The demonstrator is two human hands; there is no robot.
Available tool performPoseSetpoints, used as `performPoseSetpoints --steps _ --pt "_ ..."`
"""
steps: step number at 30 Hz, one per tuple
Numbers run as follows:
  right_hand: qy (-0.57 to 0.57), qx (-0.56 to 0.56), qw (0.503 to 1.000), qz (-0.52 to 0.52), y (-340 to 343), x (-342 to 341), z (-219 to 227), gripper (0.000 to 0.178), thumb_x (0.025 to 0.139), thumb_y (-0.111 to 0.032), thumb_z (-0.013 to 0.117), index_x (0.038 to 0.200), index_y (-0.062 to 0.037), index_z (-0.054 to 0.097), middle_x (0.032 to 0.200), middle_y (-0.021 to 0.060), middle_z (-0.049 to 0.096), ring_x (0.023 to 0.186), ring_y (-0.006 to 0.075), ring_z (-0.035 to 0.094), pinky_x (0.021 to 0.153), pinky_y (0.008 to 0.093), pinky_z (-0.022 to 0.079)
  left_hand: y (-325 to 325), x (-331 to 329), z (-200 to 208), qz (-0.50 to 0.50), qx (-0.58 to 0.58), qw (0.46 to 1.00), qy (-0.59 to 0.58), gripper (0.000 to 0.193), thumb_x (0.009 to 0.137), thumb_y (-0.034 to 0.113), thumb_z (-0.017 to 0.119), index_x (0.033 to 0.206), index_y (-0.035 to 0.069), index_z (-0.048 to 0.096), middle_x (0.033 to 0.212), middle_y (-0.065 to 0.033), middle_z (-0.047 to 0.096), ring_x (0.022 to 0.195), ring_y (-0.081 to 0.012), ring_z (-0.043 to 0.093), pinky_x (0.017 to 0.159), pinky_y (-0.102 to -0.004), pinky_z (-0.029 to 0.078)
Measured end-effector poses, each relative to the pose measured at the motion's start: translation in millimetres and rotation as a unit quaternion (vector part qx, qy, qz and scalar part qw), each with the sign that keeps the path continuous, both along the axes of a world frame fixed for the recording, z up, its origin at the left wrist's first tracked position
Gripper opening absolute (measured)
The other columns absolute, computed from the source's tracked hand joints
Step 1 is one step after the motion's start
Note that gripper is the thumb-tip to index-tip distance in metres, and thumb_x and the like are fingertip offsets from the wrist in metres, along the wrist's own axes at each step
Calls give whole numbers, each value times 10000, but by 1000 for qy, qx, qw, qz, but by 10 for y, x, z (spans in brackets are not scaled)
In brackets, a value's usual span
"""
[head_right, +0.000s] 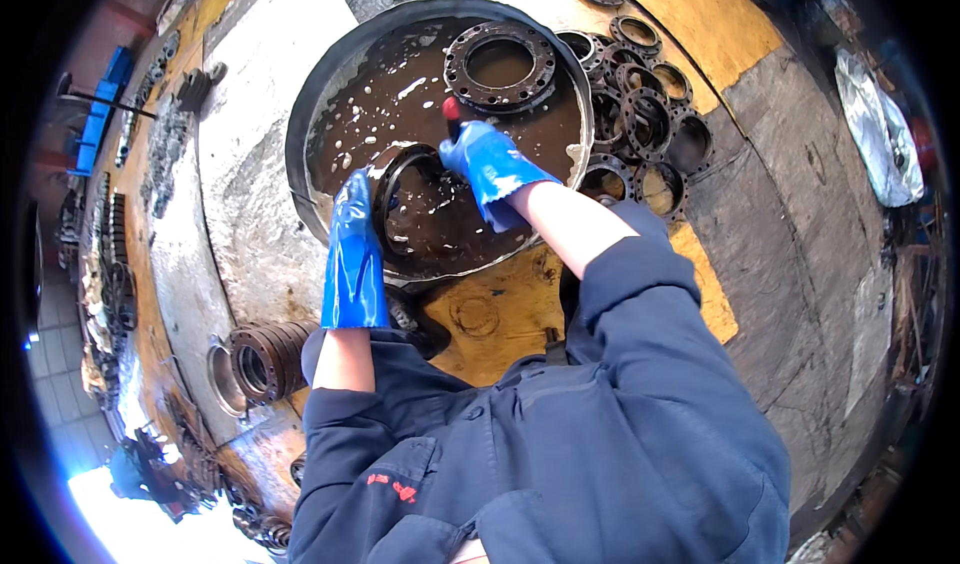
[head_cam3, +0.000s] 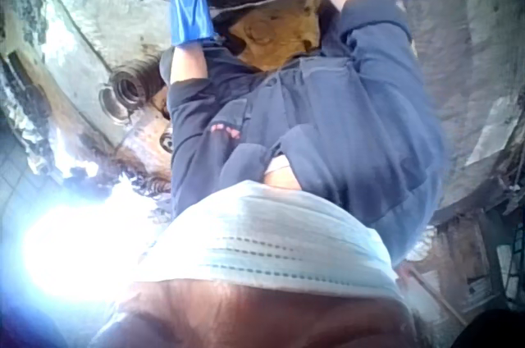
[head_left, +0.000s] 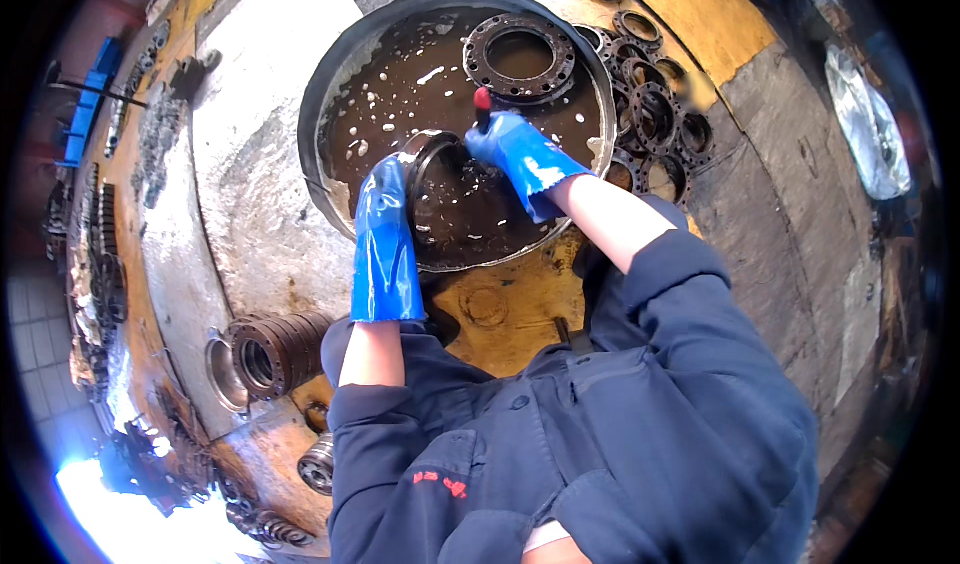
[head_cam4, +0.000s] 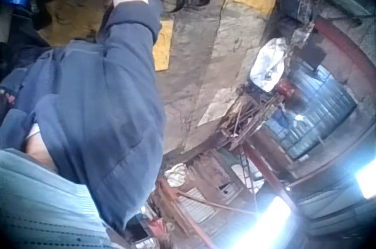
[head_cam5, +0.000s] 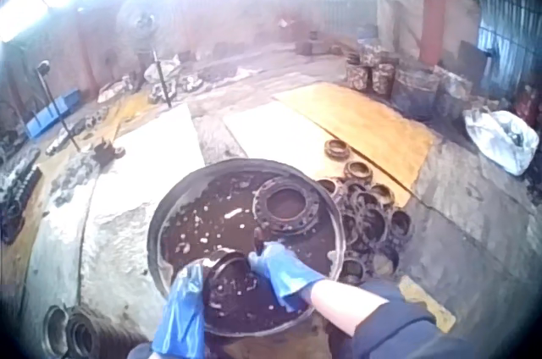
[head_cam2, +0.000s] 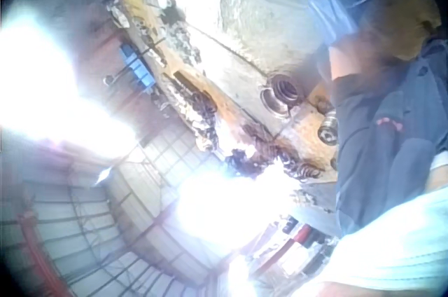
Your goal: The person scrubs circular metal parts with a red-handled brush in a basin of dark liquid. They repeatedly dip the parts into the liquid and scrub both sides before placing them aside. The person handles multiple parts one at a time in a repetitive cleaning cycle.
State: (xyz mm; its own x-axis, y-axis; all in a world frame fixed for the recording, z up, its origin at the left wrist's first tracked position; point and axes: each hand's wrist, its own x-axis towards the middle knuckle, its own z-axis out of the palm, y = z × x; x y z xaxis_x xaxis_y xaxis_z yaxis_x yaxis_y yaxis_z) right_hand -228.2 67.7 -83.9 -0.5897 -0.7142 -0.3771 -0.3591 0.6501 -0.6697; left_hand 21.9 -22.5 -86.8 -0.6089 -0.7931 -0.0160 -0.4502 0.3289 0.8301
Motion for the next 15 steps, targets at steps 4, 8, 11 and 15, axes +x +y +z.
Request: performPoseSetpoints --steps 4,8,11,15 --pt "48 130 985 107 292 165 542 446 946 -461 628 1269 -177 747 1163 112 776 1111 343 733 992 461 559 78 -162 255 36 -38 996 -71 833 844 510 800 1423 -45 576 1393 -275 623 1297 -394 611 1108 -439 468" --pt "22 181 978 98 383 -12 416 428 958 -465 612 1184 -140 774 1117 126 779 1098 375 726 990 455 556 -23 -417 747 -45 4 983 -176 823 789 399 792 1438 -50 560 1352 -265 654 1245 -347 651 1074 -403 492" --pt "31 183 973 136 443 -59 377 445 966 -436 616 1228 -104 756 1122 130 782 1110 323 741 987 470 558 -232 -820 888 -123 24 953 -275 709 772 314 810 1354 -44 622 1166 -194 738 1039 -268 713 924 -369 540" --pt "35 212 954 207 399 -208 380 406 962 -414 635 1232 -139 763 1112 100 786 1065 298 761 958 465 565 -242 -1579 1059 -212 84 863 -450 486 789 217 819 1198 -19 704 1025 -138 771 879 -220 717 748 -344 553"
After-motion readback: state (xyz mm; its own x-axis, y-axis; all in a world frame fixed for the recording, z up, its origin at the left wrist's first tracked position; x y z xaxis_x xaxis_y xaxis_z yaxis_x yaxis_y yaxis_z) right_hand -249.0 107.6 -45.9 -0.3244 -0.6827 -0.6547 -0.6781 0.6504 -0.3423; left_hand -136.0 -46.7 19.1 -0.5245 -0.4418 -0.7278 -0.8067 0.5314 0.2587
